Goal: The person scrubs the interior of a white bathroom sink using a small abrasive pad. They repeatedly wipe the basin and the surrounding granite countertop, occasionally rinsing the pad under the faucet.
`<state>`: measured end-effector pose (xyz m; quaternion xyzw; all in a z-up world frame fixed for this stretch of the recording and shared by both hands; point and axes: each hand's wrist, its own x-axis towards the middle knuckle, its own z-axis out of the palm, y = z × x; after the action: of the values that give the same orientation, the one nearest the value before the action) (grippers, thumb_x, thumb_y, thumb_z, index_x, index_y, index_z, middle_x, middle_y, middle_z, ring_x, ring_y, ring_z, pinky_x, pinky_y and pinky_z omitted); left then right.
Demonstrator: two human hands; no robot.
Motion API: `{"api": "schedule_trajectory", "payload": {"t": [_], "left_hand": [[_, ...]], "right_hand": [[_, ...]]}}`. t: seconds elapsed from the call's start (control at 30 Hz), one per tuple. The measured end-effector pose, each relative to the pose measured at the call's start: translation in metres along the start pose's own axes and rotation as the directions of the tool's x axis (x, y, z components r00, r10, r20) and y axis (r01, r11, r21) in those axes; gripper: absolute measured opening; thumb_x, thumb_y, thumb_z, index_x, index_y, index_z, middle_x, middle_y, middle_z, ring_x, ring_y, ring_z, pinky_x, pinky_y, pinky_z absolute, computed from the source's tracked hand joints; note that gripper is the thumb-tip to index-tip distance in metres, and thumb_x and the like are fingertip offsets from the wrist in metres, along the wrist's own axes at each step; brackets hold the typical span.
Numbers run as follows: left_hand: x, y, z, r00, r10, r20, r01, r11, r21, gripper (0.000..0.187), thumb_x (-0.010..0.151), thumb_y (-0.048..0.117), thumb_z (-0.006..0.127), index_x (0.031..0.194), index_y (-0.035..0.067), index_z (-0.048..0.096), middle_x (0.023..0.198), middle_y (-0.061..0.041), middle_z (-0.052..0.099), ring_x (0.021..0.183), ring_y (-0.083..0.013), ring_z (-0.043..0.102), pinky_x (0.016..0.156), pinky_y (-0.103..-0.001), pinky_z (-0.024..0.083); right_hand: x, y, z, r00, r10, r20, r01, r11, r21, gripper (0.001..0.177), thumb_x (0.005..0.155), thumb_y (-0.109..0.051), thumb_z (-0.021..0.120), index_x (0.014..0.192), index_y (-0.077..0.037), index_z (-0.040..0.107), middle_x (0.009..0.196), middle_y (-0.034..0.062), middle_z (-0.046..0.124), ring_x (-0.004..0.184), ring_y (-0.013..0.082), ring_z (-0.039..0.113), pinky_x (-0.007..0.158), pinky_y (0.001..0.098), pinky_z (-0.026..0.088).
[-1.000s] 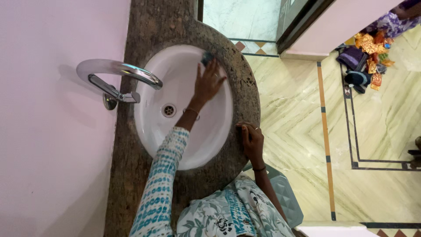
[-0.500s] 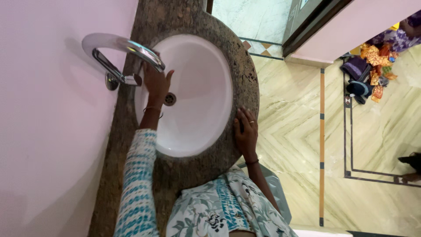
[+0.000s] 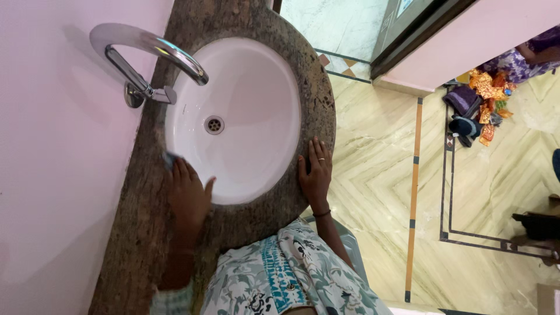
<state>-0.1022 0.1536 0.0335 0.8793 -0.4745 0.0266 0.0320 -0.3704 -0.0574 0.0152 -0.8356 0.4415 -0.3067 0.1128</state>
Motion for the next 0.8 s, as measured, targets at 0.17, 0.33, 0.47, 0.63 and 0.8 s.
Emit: {"api": "schedule_trajectory", "payload": {"t": [0.17, 0.33, 0.47, 0.63, 0.8], "left_hand": [[-0.049, 0.044, -0.025, 0.995, 0.024, 0.097, -0.01, 0.99, -0.141, 0.081, 0.099, 0.058, 0.048, 0.136, -0.013, 0.056, 0.147, -0.031, 0.05, 0.137, -0.0415, 0.05, 0.119, -0.046, 0.035], [-0.042, 0.069, -0.04, 0.896, 0.24, 0.375, -0.081, 0.916, -0.393, 0.072, 0.099, 0.059, 0.047, 0.13, -0.004, 0.063, 0.148, -0.024, 0.053, 0.133, -0.0435, 0.053, 0.111, -0.047, 0.044], [-0.01, 0.095, -0.033, 0.811, 0.487, 0.323, -0.258, 0.794, -0.55, 0.08, 0.098, 0.061, 0.048, 0.141, -0.007, 0.05, 0.148, -0.028, 0.05, 0.133, -0.0406, 0.054, 0.108, -0.047, 0.046], [0.023, 0.123, 0.002, 0.777, 0.609, 0.157, -0.357, 0.633, -0.688, 0.087, 0.101, 0.058, 0.047, 0.152, -0.01, 0.029, 0.148, -0.038, 0.043, 0.132, -0.0479, 0.048, 0.101, -0.048, 0.046], [0.028, 0.098, 0.052, 0.731, 0.617, 0.291, -0.334, 0.696, -0.636, 0.052, 0.114, 0.042, 0.039, 0.15, 0.007, 0.051, 0.142, -0.029, 0.061, 0.128, -0.0448, 0.059, 0.121, -0.052, 0.038]], "right_hand": [[-0.001, -0.002, -0.002, 1.0, 0.025, 0.007, -0.025, 1.0, 0.009, 0.049, 0.105, -0.028, 0.06, 0.149, -0.006, 0.056, 0.159, 0.0087, 0.049, 0.152, 0.0304, 0.039, 0.126, 0.0486, 0.03], [0.001, -0.007, -0.006, 1.0, 0.019, -0.014, -0.019, 1.0, 0.007, 0.049, 0.102, -0.025, 0.063, 0.147, -0.005, 0.057, 0.158, 0.01, 0.05, 0.15, 0.0316, 0.041, 0.126, 0.0491, 0.03], [0.005, -0.01, -0.009, 0.999, 0.021, -0.033, -0.02, 1.0, 0.017, 0.049, 0.1, -0.024, 0.066, 0.145, -0.007, 0.059, 0.156, 0.012, 0.053, 0.148, 0.0332, 0.041, 0.124, 0.0501, 0.031], [-0.013, -0.012, -0.005, 0.983, 0.096, 0.155, -0.131, 0.962, 0.24, 0.05, 0.103, -0.026, 0.061, 0.151, -0.015, 0.055, 0.149, 0.0083, 0.057, 0.139, 0.0326, 0.053, 0.118, 0.0466, 0.04], [-0.035, -0.031, 0.037, 0.878, -0.34, 0.337, 0.331, 0.94, 0.085, 0.047, 0.102, -0.031, 0.058, 0.148, -0.019, 0.054, 0.148, 0.0031, 0.062, 0.126, 0.0197, 0.066, 0.123, 0.0587, 0.028]]}}
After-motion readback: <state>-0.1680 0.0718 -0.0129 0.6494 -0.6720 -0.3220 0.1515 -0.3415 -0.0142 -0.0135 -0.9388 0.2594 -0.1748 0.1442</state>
